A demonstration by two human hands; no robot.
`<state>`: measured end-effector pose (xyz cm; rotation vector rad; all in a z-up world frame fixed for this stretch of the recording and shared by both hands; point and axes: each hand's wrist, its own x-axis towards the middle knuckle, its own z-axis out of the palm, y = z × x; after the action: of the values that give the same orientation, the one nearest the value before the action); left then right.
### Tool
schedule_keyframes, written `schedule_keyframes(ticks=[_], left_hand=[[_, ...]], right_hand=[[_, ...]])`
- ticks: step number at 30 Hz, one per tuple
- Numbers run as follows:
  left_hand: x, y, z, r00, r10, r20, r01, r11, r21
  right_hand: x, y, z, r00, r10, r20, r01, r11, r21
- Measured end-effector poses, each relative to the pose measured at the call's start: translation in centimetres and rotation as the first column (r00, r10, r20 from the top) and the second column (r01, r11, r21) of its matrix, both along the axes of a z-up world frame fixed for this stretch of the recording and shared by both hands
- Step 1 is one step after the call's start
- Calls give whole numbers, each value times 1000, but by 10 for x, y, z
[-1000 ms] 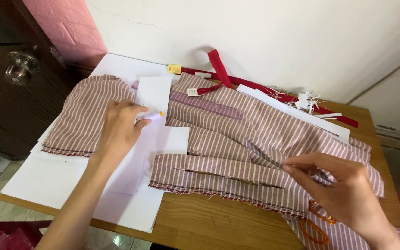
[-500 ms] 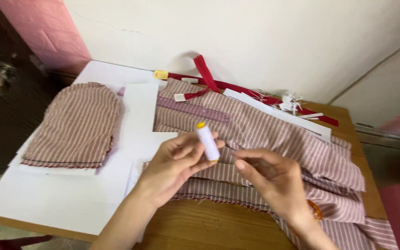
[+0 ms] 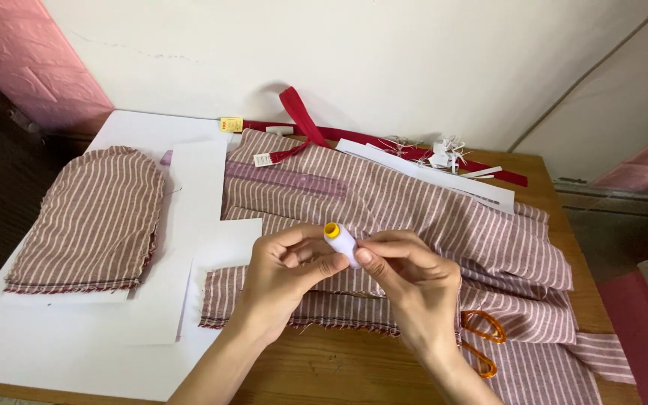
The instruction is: Preparing fabric for sewing by using templates, cutting with scissors, and threading a needle for hand stitching.
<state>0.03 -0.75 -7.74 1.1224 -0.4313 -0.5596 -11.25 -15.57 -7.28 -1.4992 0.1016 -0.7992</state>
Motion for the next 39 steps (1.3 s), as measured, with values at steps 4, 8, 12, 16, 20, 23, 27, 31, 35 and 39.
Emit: schedule_keyframes(ticks=[4, 8, 12, 16, 20, 23, 27, 31, 35, 39], left_hand=[[-4, -5, 3, 999, 14, 44, -16, 999, 49], [-4, -6, -1, 999, -22, -36, 22, 1000, -5], [-4, -3, -4, 991, 1, -133, -6, 999, -41], [-10, -9, -7, 999, 12, -39, -15, 997, -76], [-13, -10, 0, 999, -7, 52, 9, 998, -55], [-9, -5, 5, 1000, 1, 11, -1, 1000, -2], [-4, -1, 3, 954, 38, 299, -54, 997, 46], [-7, 1, 5, 986, 15, 169, -27, 997, 66], [-13, -1, 6, 976, 43, 216, -56, 997, 52], [-17, -8, -10, 615, 288, 734, -390, 920, -35]], right_hand=[[-2, -6, -3, 996, -39, -82, 25, 987, -157], [-4, -17, -9, 992, -28, -123, 18, 996, -87], [-8, -36, 2, 998, -5, -68, 6, 1000, 20], [-7, -21, 10, 987, 89, -136, -81, 994, 68], [-2, -19, 5, 989, 91, -112, -74, 986, 152], [-5, -35, 10, 990, 16, -139, -11, 999, 33], [20, -86, 44, 895, -430, 118, 362, 546, -756], [40, -88, 73, 648, -539, -538, -11, 700, -714], [10, -55, 38, 885, -168, -434, -101, 841, -532], [1, -20, 15, 900, 118, -419, -51, 985, 167]])
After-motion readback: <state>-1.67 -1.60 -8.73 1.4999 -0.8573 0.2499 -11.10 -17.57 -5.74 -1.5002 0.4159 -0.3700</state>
